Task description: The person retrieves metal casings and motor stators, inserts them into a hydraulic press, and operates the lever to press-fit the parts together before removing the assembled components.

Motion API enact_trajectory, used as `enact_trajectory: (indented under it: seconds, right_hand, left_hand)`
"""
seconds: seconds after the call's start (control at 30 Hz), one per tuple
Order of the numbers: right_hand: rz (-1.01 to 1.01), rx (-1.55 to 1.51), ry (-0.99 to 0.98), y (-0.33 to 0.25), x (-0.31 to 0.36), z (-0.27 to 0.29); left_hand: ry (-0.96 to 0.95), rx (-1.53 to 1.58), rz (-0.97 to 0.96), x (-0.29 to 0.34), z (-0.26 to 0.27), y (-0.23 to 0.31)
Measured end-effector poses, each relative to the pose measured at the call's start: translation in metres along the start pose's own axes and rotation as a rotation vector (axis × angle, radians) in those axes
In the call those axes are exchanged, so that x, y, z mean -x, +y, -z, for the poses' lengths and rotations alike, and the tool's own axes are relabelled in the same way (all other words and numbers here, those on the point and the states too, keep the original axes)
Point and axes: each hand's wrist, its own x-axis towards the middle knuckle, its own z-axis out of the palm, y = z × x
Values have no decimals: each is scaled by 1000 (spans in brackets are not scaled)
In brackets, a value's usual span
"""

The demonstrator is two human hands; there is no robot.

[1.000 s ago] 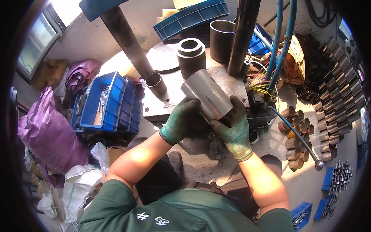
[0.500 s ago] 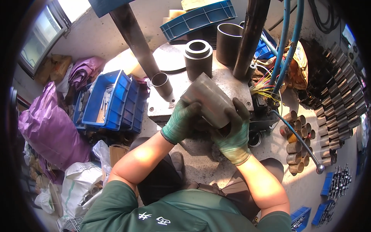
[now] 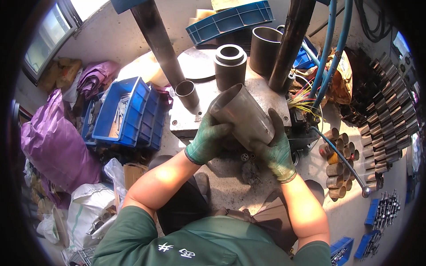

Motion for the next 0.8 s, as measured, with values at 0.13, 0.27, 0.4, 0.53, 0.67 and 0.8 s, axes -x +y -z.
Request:
enact_trajectory:
  seconds: [0.13,0.27,0.4,0.53,0.67,0.8]
  right_hand:
    - [59,394,114,3,2,-2]
    - [545,766,243,8,-3,-11]
    - [679,796,272,5,-4,-15]
    - [715,844,291,2,0,-15]
    - [740,849,275,3,-2,-18]
    - [749,813,251,1,-4,-13]
  left_hand:
    - [-20,135,-4,0,-9,-2]
    - [37,-14,-2,2,-11,-15]
    - [66,10,84,4,-2,-24]
    - [22,139,133,4,-8,-17]
    - [55,130,98,6,-6,-15]
    - [46,133,46,2,-13,-6]
